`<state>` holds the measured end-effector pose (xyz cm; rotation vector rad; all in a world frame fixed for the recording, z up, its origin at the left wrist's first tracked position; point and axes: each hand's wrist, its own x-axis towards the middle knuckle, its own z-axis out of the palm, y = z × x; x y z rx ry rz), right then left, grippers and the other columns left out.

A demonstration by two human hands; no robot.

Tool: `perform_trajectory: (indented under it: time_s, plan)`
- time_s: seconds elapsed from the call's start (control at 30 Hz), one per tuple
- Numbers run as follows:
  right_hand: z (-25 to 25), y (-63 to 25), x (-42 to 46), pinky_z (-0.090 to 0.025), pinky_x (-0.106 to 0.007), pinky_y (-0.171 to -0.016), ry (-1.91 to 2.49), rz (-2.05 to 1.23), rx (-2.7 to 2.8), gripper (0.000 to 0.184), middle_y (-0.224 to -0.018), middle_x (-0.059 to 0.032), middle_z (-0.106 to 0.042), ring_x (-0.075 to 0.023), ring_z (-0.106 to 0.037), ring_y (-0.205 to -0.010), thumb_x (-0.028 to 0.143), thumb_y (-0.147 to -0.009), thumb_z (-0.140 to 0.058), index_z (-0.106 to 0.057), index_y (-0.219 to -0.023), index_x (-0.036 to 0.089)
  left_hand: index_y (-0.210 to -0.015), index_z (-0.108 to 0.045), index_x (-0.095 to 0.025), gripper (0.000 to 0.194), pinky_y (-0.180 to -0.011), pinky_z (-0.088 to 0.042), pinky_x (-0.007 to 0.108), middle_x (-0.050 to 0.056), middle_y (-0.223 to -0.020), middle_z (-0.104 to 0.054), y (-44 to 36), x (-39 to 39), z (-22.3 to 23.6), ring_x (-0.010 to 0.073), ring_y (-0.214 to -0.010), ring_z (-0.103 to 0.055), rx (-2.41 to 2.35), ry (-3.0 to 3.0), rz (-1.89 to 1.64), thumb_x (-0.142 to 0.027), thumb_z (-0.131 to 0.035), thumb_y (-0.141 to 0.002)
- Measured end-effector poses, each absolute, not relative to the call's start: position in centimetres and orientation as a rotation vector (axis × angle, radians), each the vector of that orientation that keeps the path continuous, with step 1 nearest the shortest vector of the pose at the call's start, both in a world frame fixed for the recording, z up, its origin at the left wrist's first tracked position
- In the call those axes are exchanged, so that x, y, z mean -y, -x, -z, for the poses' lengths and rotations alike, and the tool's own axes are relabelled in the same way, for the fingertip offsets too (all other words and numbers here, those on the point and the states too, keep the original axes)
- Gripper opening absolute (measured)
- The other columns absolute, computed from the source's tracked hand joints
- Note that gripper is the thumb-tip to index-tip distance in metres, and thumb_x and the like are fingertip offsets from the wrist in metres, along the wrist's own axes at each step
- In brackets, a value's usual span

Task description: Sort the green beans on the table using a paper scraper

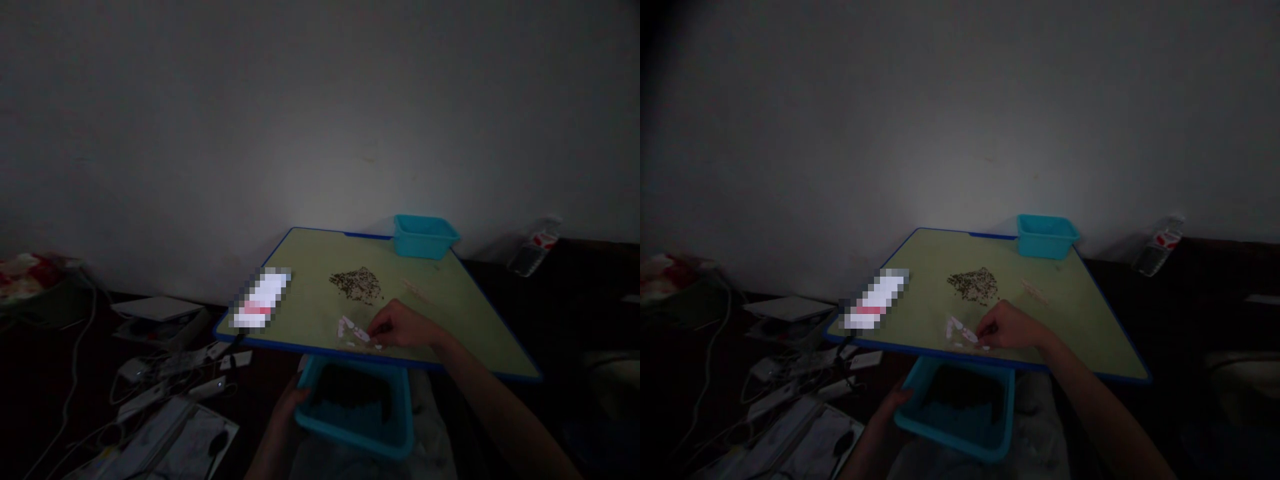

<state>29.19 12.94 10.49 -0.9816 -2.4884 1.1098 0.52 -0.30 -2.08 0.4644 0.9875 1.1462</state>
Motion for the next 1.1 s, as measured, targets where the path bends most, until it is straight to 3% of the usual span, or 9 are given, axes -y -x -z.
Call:
perform_trajectory:
  time_s: [0.2, 0.47, 0.67, 0.77, 0.87, 0.97, 1.1]
  plan:
    - [-10.3, -29.5, -12.7, -0.04, -0.024, -0.058, 0.998, -1.238, 2.403, 0.021, -0.069, -0.0008, -0.074, -0.0131, -0.057, -0.059, 0.03, -0.084, -0.075, -0.088, -0.092, 0.016, -0.118, -0.076, -0.018, 0.034, -0.103, -0.057, 0.054, 0.008, -0.125, -0.079, -0.3, 0.8, 1.7, 0.0329, -0.117, -0.073, -0.984, -0.495, -1.145, -0.042, -0.075, -0.094]
    - [-10.2, -29.8, -12.8, -0.038, -0.024, -0.056, 1.01, -1.206, 2.343, 0.023, -0.069, -0.0008, -0.074, -0.0132, -0.057, -0.058, 0.035, -0.086, -0.074, -0.088, -0.091, 0.018, -0.134, -0.068, -0.021, 0.04, -0.096, -0.063, 0.052, 0.01, -0.14, -0.071, -0.6, 1.3, 0.7, 0.0307, -0.117, -0.072, -0.916, -0.502, -1.173, -0.039, -0.072, -0.098]
    - [-9.5, -29.5, -12.7, -0.045, -0.026, -0.06, 0.977, -1.253, 2.353, 0.026, -0.075, -0.0032, -0.079, -0.0155, -0.063, -0.062, 0.038, -0.086, -0.077, -0.089, -0.098, 0.019, -0.136, -0.067, -0.023, 0.04, -0.097, -0.063, 0.051, 0.011, -0.141, -0.07, -0.2, 1.7, 0.8, 0.0294, -0.118, -0.071, -0.893, -0.5, -1.172, -0.039, -0.072, -0.099]
    - [-9.3, -29.7, -12.9, -0.045, -0.026, -0.06, 0.986, -1.235, 2.344, 0.026, -0.074, -0.0029, -0.079, -0.0157, -0.063, -0.062, 0.04, -0.087, -0.077, -0.089, -0.098, 0.02, -0.127, -0.073, -0.023, 0.037, -0.093, -0.063, 0.05, 0.01, -0.127, -0.077, 0.3, 1.4, 2.2, 0.0312, -0.111, -0.075, -0.904, -0.491, -1.135, -0.042, -0.074, -0.095]
    - [-9.3, -30.6, -13.2, -0.044, -0.026, -0.059, 1.016, -1.144, 2.328, 0.026, -0.074, -0.0036, -0.079, -0.0164, -0.064, -0.062, 0.039, -0.087, -0.076, -0.089, -0.097, 0.018, -0.113, -0.081, -0.025, 0.038, -0.093, -0.06, 0.055, 0.01, -0.104, -0.086, 0.7, 0.3, 4.2, 0.0419, -0.106, -0.078, -0.922, -0.476, -1.113, -0.038, -0.084, -0.078]
    - [-9.6, -32.3, -13.5, -0.05, -0.028, -0.064, 1.098, -1.005, 2.226, 0.028, -0.082, -0.0069, -0.082, -0.0199, -0.07, -0.069, 0.038, -0.088, -0.073, -0.089, -0.099, 0.017, -0.109, -0.081, -0.024, 0.048, -0.102, -0.054, 0.063, 0.011, -0.09, -0.087, 0.9, -0.7, 6.2, 0.05, -0.115, -0.075, -0.96, -0.43, -1.113, -0.035, -0.086, -0.063]
    - [-10.3, -35.5, -13.8, -0.055, -0.032, -0.072, 1.231, -0.712, 2.121, 0.028, -0.092, -0.0094, -0.085, -0.0244, -0.076, -0.079, 0.038, -0.09, -0.07, -0.089, -0.1, 0.019, -0.103, -0.082, -0.024, 0.042, -0.104, -0.054, 0.062, 0.009, -0.085, -0.086, 1.1, -0.9, 7.4, 0.0492, -0.116, -0.075, -0.992, -0.419, -1.134, -0.036, -0.085, -0.063]
